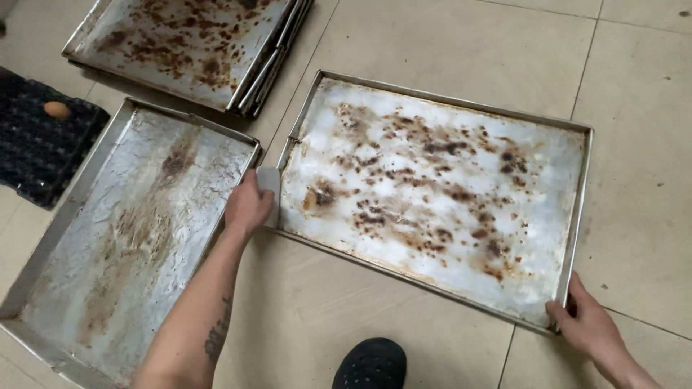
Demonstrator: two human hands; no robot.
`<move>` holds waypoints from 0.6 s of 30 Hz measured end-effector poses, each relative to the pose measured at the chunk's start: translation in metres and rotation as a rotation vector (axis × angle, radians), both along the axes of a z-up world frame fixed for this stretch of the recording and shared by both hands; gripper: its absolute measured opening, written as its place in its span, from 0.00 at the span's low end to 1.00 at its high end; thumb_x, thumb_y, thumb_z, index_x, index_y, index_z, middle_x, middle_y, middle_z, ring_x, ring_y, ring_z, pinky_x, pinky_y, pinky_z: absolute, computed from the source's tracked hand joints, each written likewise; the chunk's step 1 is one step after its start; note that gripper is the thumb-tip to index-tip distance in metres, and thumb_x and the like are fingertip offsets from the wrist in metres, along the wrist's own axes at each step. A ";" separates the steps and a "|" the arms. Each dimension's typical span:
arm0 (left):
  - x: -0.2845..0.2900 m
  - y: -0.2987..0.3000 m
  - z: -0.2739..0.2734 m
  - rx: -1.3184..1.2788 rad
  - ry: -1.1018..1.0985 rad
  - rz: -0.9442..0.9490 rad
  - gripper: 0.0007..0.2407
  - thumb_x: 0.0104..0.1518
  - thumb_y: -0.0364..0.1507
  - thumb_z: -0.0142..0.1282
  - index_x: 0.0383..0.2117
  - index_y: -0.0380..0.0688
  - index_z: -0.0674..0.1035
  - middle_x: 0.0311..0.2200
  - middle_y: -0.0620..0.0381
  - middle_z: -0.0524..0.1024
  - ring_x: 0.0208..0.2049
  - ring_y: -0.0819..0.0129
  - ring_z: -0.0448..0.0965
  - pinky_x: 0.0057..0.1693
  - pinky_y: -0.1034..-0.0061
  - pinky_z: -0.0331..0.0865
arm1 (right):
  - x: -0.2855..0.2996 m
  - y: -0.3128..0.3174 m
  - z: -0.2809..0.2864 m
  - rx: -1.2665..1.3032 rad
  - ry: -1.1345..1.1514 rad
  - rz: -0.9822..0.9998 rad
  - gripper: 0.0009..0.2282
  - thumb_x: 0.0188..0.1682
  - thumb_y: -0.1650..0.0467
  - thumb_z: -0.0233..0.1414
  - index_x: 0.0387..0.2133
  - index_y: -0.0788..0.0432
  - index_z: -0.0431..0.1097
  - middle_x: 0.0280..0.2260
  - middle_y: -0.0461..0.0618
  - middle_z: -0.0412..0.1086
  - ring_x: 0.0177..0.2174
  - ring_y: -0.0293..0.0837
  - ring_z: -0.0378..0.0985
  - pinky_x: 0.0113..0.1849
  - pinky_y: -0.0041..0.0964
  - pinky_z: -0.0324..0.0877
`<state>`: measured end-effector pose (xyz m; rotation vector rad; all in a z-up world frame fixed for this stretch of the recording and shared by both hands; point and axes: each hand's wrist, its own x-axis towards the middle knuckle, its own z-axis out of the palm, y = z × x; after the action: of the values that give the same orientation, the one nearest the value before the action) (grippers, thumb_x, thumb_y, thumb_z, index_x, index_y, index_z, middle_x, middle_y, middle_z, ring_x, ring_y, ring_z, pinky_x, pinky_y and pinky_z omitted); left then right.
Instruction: Use a plastic scraper to remove burnt-on residue from several metal baking trays.
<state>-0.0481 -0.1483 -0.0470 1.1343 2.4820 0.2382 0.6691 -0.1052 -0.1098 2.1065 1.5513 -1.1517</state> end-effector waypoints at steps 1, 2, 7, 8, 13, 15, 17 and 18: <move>-0.001 0.000 -0.002 0.014 0.031 -0.033 0.19 0.65 0.31 0.55 0.61 0.37 0.71 0.47 0.32 0.85 0.46 0.31 0.87 0.55 0.39 0.80 | 0.000 -0.015 0.001 0.017 -0.020 0.059 0.41 0.62 0.63 0.55 0.88 0.36 0.40 0.65 0.48 0.68 0.59 0.52 0.77 0.59 0.54 0.76; -0.002 0.000 -0.005 0.028 0.061 -0.066 0.20 0.66 0.29 0.53 0.63 0.34 0.69 0.47 0.30 0.85 0.44 0.31 0.88 0.54 0.39 0.81 | 0.001 -0.029 0.002 0.034 -0.039 0.117 0.42 0.62 0.60 0.57 0.89 0.35 0.43 0.47 0.52 0.83 0.43 0.48 0.87 0.46 0.43 0.82; -0.011 0.007 -0.013 0.023 0.086 -0.101 0.20 0.64 0.33 0.54 0.60 0.36 0.70 0.45 0.29 0.85 0.46 0.24 0.85 0.54 0.37 0.77 | -0.021 -0.017 0.058 0.008 0.092 -0.087 0.32 0.65 0.60 0.43 0.85 0.38 0.45 0.81 0.42 0.56 0.76 0.49 0.64 0.71 0.57 0.68; -0.016 0.008 -0.018 0.057 0.036 -0.065 0.21 0.61 0.33 0.57 0.58 0.37 0.70 0.45 0.30 0.85 0.47 0.25 0.84 0.55 0.38 0.76 | -0.030 -0.013 0.072 0.122 0.236 -0.191 0.32 0.66 0.68 0.45 0.85 0.47 0.48 0.83 0.41 0.54 0.77 0.47 0.61 0.72 0.47 0.62; 0.043 0.007 -0.024 0.103 -0.134 -0.059 0.29 0.63 0.28 0.62 0.70 0.34 0.65 0.54 0.28 0.80 0.49 0.27 0.85 0.54 0.40 0.83 | -0.020 -0.013 0.044 0.097 0.233 -0.097 0.35 0.65 0.67 0.43 0.87 0.43 0.38 0.83 0.49 0.50 0.78 0.52 0.55 0.74 0.56 0.57; 0.103 0.007 -0.020 0.023 -0.182 -0.046 0.35 0.66 0.24 0.63 0.79 0.33 0.58 0.60 0.29 0.77 0.52 0.31 0.87 0.55 0.42 0.89 | -0.021 -0.009 0.046 0.100 0.224 -0.086 0.35 0.65 0.67 0.45 0.86 0.42 0.41 0.83 0.48 0.52 0.78 0.51 0.56 0.74 0.54 0.59; 0.175 0.003 -0.017 0.058 -0.178 -0.181 0.25 0.67 0.21 0.56 0.72 0.39 0.64 0.46 0.39 0.83 0.41 0.43 0.89 0.46 0.49 0.90 | -0.031 -0.002 0.062 -0.031 0.228 -0.175 0.36 0.67 0.67 0.42 0.87 0.35 0.34 0.81 0.47 0.52 0.78 0.51 0.56 0.76 0.58 0.58; 0.214 0.010 -0.004 0.057 -0.183 -0.183 0.25 0.67 0.21 0.56 0.72 0.39 0.64 0.46 0.39 0.83 0.41 0.43 0.89 0.46 0.49 0.90 | -0.033 0.000 0.067 -0.031 0.223 -0.178 0.36 0.67 0.67 0.42 0.87 0.35 0.34 0.81 0.47 0.52 0.78 0.51 0.56 0.76 0.58 0.58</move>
<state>0.1660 -0.1384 -0.0509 1.2932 2.2100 0.3451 0.6360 -0.1048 -0.0429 2.1947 1.4456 -1.5077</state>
